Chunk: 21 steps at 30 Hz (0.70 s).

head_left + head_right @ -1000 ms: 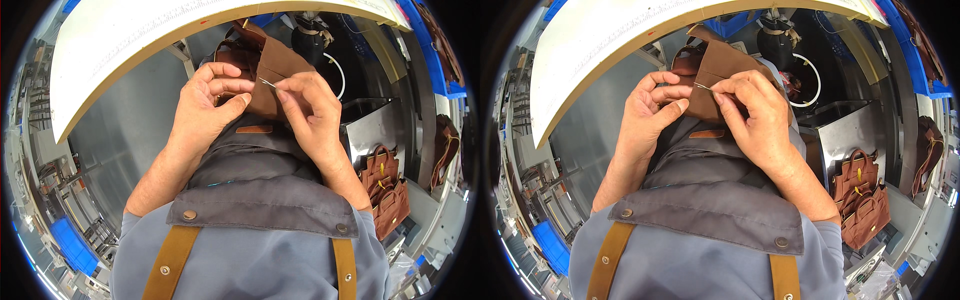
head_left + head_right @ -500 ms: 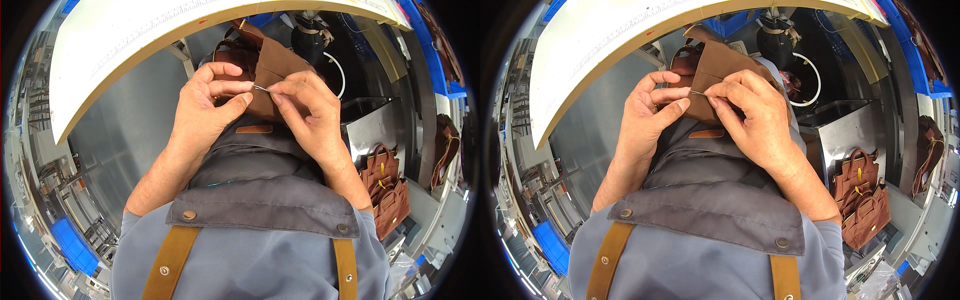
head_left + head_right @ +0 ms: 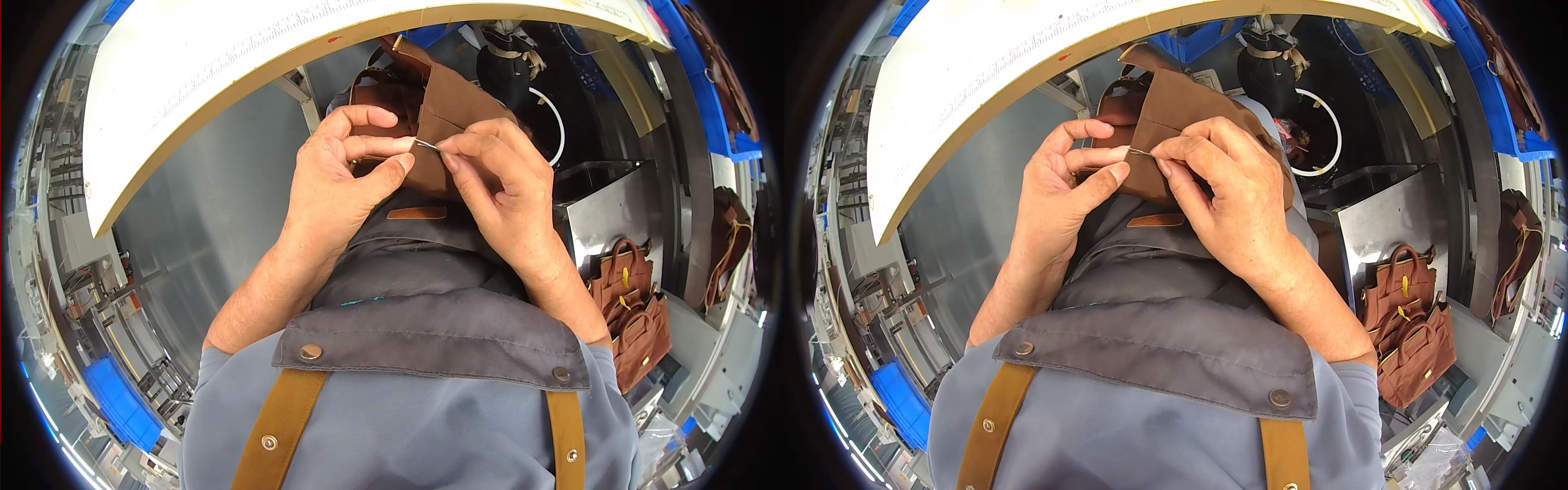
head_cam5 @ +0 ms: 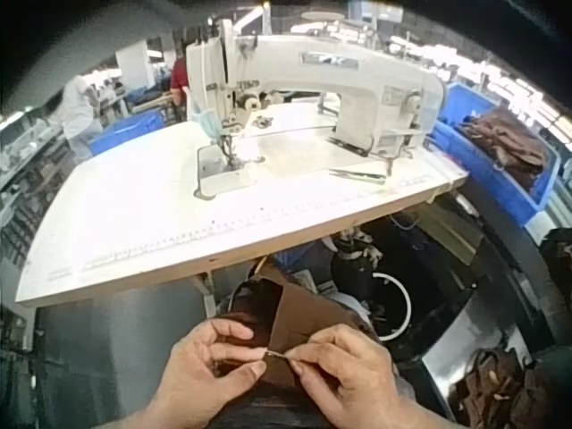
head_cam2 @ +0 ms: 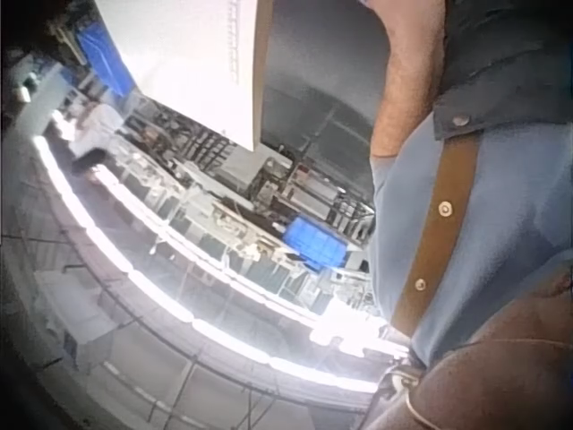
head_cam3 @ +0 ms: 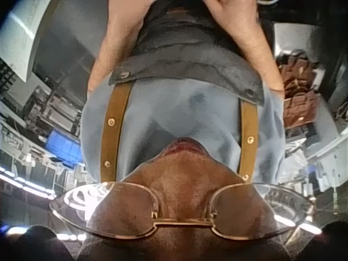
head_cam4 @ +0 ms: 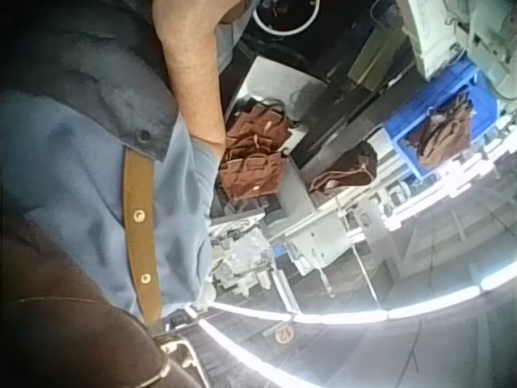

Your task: Hand-sewing a leather bag to repair or attach a component.

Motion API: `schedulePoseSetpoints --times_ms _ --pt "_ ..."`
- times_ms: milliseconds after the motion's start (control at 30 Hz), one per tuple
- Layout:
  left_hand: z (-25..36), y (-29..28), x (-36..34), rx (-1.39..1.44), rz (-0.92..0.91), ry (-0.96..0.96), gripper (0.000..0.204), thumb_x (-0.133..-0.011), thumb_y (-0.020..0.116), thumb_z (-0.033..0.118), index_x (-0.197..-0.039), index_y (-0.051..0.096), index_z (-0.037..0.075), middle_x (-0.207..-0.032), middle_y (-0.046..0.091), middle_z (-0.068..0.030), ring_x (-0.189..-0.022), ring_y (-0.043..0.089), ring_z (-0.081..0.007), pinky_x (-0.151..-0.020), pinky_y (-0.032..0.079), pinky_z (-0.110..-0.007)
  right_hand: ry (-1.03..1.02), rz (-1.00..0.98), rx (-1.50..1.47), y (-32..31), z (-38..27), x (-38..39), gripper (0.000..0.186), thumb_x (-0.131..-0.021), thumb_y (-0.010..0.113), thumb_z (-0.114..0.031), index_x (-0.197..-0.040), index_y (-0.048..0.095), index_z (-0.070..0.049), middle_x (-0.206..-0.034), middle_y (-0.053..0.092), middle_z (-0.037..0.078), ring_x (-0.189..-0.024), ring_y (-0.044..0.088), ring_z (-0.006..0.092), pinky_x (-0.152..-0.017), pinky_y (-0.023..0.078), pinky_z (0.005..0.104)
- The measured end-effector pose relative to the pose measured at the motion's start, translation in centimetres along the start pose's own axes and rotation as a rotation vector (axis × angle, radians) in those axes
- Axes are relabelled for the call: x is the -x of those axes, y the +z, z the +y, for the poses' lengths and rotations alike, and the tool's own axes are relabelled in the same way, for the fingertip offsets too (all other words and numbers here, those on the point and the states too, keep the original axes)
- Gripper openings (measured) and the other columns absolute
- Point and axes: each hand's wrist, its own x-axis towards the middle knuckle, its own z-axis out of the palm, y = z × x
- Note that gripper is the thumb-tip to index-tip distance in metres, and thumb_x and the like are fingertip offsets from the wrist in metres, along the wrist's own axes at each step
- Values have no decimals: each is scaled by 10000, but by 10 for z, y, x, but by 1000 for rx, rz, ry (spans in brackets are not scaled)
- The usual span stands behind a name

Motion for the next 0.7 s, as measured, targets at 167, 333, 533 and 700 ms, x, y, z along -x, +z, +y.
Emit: schedulePoseSetpoints --times_ms 167,333,533,700 --pt "0 3 1 -25 -1 33 398 -860 762 48 -1209 572 49 -1022 747 -96 -989 621 -92 -884 495 -271 -105 35 -33 5 5 -4 154 -827 761 0 -969 721 -44 -899 652 73 -753 661 198 -607 520 307" --pt "-2 1 1 39 -6 18 441 -855 772 51 -1239 553 46 -1058 744 -114 -994 628 -110 -906 501 -292 41 46 -69 0 8 -1 110 -869 748 -10 -971 717 -36 -931 655 63 -773 667 159 -640 538 281" --pt "-1 3 1 -7 9 4 453 -858 781 62 -1245 546 47 -1085 743 -125 -1004 636 -113 -916 505 -302 7 -12 -45 -3 6 -3 121 -858 749 -15 -974 730 -44 -917 663 67 -779 675 176 -640 536 284" --pt "1 6 2 -29 19 -1 446 -860 779 62 -1242 549 55 -1073 751 -119 -1005 643 -114 -921 504 -309 -19 -8 -33 -2 7 -4 135 -846 753 -19 -975 734 -53 -913 668 72 -781 679 196 -638 533 296"
